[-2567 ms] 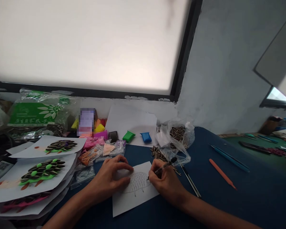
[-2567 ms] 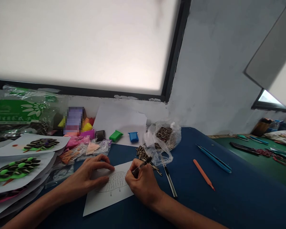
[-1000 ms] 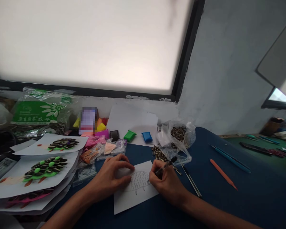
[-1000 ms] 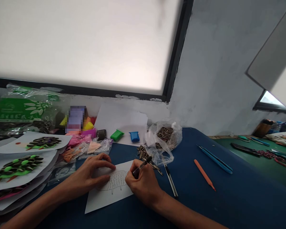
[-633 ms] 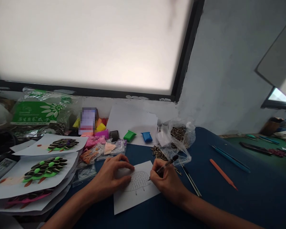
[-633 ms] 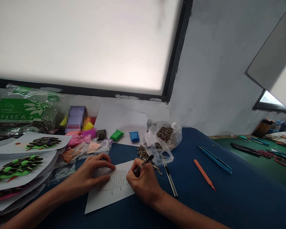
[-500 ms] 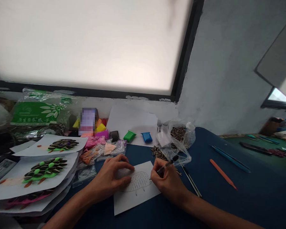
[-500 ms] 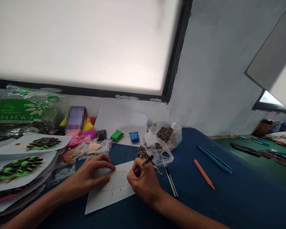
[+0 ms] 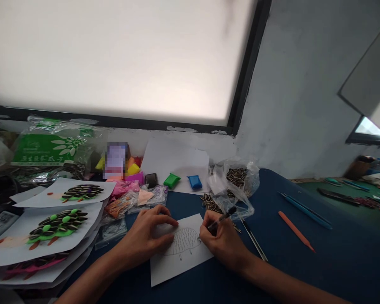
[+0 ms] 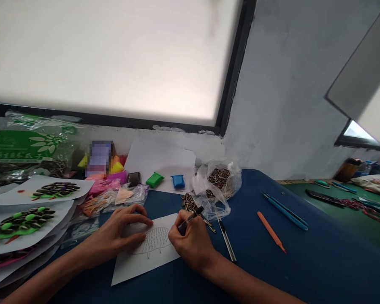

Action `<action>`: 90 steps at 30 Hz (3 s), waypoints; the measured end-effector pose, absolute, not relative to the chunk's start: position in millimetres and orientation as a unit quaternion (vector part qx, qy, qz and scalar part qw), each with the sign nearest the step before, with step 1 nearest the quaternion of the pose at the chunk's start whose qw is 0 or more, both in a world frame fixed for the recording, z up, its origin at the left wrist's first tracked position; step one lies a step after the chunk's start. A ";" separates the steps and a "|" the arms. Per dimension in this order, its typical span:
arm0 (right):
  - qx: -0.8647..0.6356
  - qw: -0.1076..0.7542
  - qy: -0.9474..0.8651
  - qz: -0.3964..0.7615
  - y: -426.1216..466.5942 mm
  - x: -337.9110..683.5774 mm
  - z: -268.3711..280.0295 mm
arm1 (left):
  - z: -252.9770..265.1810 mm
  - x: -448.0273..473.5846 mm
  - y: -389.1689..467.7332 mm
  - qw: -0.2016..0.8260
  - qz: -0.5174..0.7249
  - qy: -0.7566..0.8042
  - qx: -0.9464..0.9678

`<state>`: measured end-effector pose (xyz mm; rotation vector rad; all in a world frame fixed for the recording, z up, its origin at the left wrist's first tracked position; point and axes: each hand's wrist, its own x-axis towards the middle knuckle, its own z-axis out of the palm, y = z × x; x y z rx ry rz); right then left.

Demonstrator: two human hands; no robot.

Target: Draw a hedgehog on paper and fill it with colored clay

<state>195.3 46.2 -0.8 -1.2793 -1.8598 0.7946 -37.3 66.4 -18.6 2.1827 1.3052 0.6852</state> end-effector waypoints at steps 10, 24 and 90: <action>-0.494 0.360 -0.725 0.318 45.6 196.2 -0.3 | -17.6 -36.4 67.1 0.255 0.253 0.479 0.801; -0.502 0.358 -0.723 0.312 45.1 196.2 0.8 | -18.8 -37.8 66.8 0.252 0.255 0.477 0.802; -0.481 0.351 -0.727 0.341 40.6 193.2 6.0 | -18.4 -37.2 66.1 0.248 0.254 0.477 0.804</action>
